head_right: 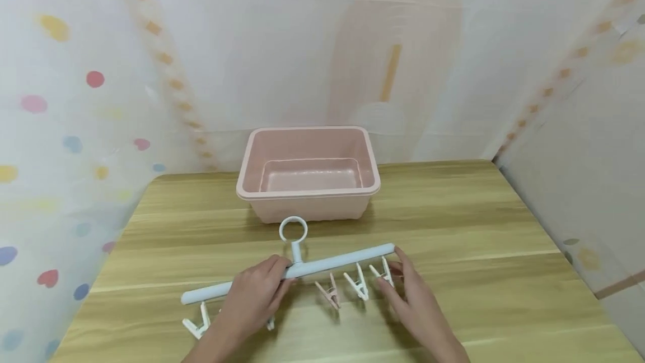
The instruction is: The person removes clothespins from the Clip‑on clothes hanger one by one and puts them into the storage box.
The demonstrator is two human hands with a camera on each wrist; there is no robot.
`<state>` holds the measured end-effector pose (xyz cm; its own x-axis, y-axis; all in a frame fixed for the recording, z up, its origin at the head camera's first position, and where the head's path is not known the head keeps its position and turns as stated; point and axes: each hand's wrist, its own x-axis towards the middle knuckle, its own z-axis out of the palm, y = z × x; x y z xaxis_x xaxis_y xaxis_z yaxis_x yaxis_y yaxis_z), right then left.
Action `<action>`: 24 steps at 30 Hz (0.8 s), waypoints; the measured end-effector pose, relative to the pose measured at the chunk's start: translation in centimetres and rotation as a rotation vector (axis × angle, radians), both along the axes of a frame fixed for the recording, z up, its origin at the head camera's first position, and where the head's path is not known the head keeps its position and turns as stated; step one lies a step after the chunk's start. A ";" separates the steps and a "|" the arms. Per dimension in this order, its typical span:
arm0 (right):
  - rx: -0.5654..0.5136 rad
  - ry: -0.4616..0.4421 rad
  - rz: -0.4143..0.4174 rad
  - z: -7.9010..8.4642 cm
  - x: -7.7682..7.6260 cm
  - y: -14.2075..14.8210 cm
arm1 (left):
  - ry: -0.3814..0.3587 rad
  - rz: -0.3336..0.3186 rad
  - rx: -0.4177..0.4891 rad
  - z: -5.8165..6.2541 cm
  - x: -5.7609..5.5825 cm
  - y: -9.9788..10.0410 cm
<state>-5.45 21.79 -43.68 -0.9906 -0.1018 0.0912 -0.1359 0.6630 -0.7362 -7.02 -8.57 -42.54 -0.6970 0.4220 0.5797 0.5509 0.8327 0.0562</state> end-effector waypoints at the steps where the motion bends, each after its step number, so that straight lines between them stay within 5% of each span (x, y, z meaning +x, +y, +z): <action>1: -0.031 -0.006 -0.004 0.3 0.0 0.0 | 0.009 0.002 0.000 0.2 0.1 0.3; 8: -0.299 0.107 -0.033 0.8 0.5 0.4 | -0.036 -0.049 0.041 0.9 0.5 1.9; 15: -0.726 0.184 0.077 0.8 0.5 1.2 | -0.271 -0.121 0.200 2.5 0.3 2.3; 20: -0.715 0.135 0.056 1.5 1.1 1.9 | -0.421 -0.164 0.248 4.0 0.1 2.1; 24: -0.602 0.137 0.064 2.1 1.3 2.4 | -0.538 -0.186 0.285 4.8 -0.2 1.5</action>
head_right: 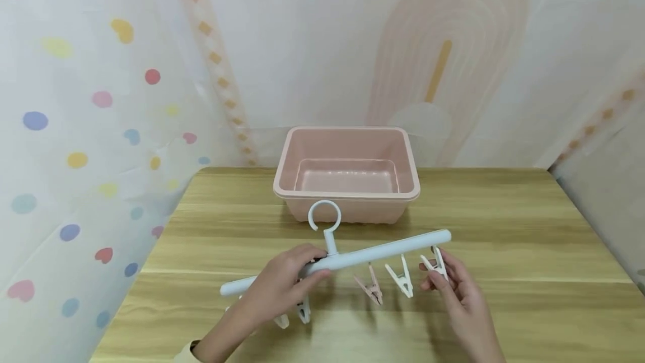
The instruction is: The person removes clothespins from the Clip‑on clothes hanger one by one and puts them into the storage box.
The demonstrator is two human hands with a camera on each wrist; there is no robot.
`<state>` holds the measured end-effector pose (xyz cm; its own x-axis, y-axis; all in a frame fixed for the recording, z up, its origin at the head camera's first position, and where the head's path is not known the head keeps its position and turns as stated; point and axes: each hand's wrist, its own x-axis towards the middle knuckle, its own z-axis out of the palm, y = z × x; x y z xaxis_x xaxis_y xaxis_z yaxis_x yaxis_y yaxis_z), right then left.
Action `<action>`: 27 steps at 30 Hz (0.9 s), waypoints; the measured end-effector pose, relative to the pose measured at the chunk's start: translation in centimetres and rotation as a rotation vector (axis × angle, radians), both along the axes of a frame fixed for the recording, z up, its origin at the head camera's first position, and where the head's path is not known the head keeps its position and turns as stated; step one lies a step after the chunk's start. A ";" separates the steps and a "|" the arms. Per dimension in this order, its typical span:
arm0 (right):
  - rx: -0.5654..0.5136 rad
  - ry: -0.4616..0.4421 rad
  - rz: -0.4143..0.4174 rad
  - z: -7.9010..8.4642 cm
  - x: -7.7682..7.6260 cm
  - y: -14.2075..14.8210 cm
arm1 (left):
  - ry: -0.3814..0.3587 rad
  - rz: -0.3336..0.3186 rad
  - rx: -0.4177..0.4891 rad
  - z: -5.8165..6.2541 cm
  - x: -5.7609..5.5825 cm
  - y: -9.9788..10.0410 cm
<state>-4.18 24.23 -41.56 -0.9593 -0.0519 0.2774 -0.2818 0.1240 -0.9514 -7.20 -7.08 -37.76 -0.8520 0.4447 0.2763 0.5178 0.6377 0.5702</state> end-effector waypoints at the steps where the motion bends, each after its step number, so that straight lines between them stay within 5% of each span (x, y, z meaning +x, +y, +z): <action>1: 0.017 0.008 0.003 0.1 0.0 0.2 | -0.029 -0.007 0.013 0.2 -0.1 -0.1; 4: 0.003 0.026 0.035 0.4 -0.1 0.5 | -0.112 -0.040 0.071 0.5 -0.5 -0.5; 11: -0.223 0.070 0.206 0.4 -0.4 1.1 | -0.336 -0.094 0.207 1.4 -0.8 -1.1; 19: -0.426 0.087 0.340 1.1 -0.8 1.7 | -0.359 -0.103 0.276 2.2 -1.0 -1.4; 27: -0.417 0.071 0.363 1.8 -1.0 2.0 | -0.362 -0.114 0.317 2.3 -1.0 -1.9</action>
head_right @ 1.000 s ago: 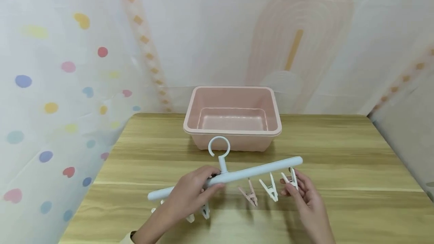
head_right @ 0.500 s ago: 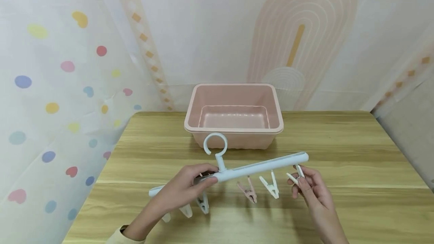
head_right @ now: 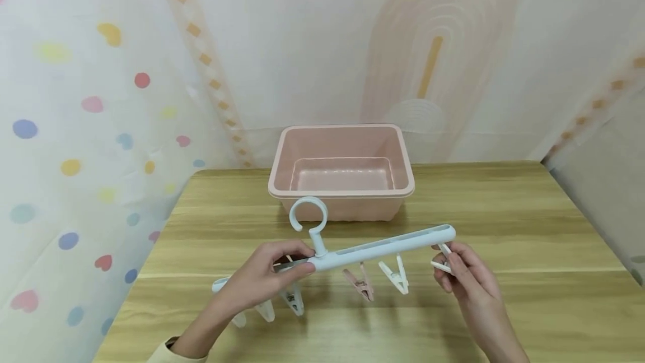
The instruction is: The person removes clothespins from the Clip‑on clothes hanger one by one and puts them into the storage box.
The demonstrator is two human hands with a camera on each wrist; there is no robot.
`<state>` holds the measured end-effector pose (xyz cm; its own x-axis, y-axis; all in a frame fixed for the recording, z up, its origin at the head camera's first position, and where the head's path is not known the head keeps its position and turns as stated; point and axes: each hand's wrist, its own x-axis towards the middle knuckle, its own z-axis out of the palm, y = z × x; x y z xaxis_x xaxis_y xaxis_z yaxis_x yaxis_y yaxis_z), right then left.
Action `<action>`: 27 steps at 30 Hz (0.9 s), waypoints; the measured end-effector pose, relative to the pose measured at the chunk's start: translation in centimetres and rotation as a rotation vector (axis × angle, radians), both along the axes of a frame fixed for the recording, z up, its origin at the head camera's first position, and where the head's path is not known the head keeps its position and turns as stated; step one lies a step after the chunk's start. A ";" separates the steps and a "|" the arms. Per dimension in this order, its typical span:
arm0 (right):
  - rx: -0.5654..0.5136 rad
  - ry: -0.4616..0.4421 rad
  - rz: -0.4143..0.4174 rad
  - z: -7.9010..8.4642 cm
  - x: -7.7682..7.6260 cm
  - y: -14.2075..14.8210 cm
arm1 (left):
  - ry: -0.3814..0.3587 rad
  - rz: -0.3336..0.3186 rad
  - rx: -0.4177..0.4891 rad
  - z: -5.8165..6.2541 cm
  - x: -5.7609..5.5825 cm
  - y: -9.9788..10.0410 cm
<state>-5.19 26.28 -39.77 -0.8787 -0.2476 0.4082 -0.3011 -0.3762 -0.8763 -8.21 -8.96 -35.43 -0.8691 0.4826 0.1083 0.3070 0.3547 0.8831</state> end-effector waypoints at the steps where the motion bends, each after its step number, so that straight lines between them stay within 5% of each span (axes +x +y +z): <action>1: 0.021 0.006 -0.011 0.1 0.0 0.0 | 0.004 0.001 0.002 0.0 0.0 -0.1; 7: 0.116 0.116 -0.096 0.7 -0.1 0.0 | 0.009 -0.003 0.013 0.0 -0.2 -0.2; 11: 0.202 0.192 -0.222 1.6 -0.1 -0.3 | 0.000 0.007 0.027 0.3 -0.2 -0.3; 14: 0.350 0.175 -0.386 2.4 0.1 -0.7 | 0.000 0.026 0.022 0.6 -0.1 -0.4; 21: 0.600 0.288 -0.724 2.3 0.1 -2.0 | 0.020 0.028 0.027 0.7 0.0 -0.3; 27: 0.663 0.271 -0.806 2.2 -0.1 -2.3 | 0.043 0.032 0.009 0.6 0.0 0.0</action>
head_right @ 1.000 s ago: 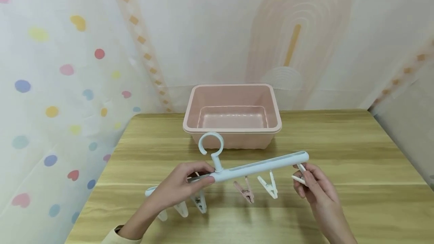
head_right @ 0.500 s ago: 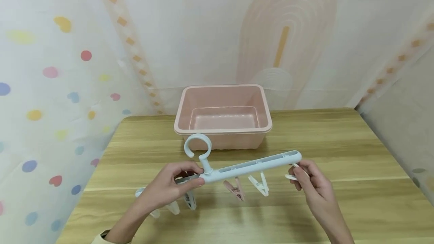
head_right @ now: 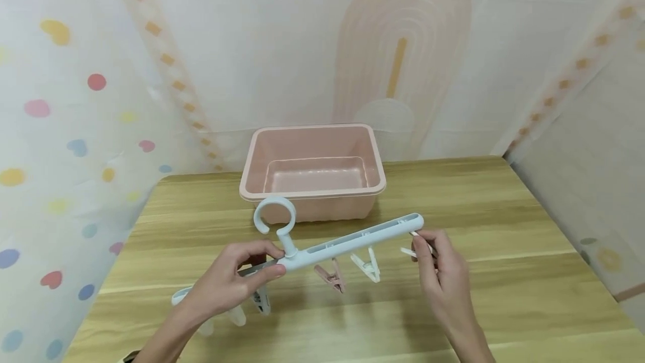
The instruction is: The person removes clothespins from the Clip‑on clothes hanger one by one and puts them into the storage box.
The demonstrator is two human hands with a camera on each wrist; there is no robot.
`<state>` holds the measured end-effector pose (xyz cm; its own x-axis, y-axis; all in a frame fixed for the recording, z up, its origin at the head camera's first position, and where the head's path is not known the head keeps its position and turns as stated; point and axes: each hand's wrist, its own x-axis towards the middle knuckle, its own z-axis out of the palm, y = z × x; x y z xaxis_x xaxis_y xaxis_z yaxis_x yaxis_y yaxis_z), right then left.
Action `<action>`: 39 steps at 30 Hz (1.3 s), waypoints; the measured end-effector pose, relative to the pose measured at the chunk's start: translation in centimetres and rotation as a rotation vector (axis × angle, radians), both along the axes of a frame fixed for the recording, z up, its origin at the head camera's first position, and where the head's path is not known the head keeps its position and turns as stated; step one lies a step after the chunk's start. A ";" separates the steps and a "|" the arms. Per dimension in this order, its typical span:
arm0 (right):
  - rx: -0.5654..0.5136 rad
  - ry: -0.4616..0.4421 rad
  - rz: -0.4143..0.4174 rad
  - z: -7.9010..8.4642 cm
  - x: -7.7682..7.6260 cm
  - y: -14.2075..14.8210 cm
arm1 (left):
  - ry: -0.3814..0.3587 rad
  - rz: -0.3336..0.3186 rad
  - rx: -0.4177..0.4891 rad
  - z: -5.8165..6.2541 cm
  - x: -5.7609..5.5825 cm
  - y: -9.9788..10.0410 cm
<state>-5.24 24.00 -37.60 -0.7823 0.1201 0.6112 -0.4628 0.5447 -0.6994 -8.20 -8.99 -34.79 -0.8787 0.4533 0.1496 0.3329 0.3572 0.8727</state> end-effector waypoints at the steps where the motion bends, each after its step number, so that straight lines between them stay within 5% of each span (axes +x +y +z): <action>1: 0.019 0.020 -0.004 -0.1 -0.1 0.0 | 0.004 -0.001 -0.003 0.0 0.0 -0.1; 7: 0.317 0.233 -0.088 -0.9 -1.0 0.2 | 0.033 -0.026 -0.030 -0.3 0.0 -0.6; 10: 0.346 0.246 -0.108 -1.2 -1.1 0.1 | 0.048 -0.036 -0.025 -0.6 -0.1 -0.7; 19: -0.252 -0.285 0.138 -0.5 -0.2 -0.2 | 0.089 -0.037 -0.034 -1.0 -0.2 -1.0; 24: -0.401 -0.412 0.447 -0.8 -0.4 1.7 | 0.100 -0.069 -0.031 -1.1 -0.6 -1.5; 27: -0.477 -0.451 0.683 -1.3 -0.7 3.0 | 0.103 -0.090 -0.009 -1.2 -0.7 -1.7; 30: -0.558 -0.437 0.817 -1.6 -0.9 2.8 | 0.092 -0.095 0.006 -1.4 -0.8 -1.6; 39: -0.610 -0.246 0.735 -2.2 -0.8 -0.9 | 0.065 -0.060 -0.003 -1.0 -0.6 -1.9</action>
<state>-6.07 23.12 -39.77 -0.8854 -0.2061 0.4166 -0.3458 -0.3066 -0.8868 -8.83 -10.91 -35.75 -0.8385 0.5051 0.2043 0.4099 0.3377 0.8474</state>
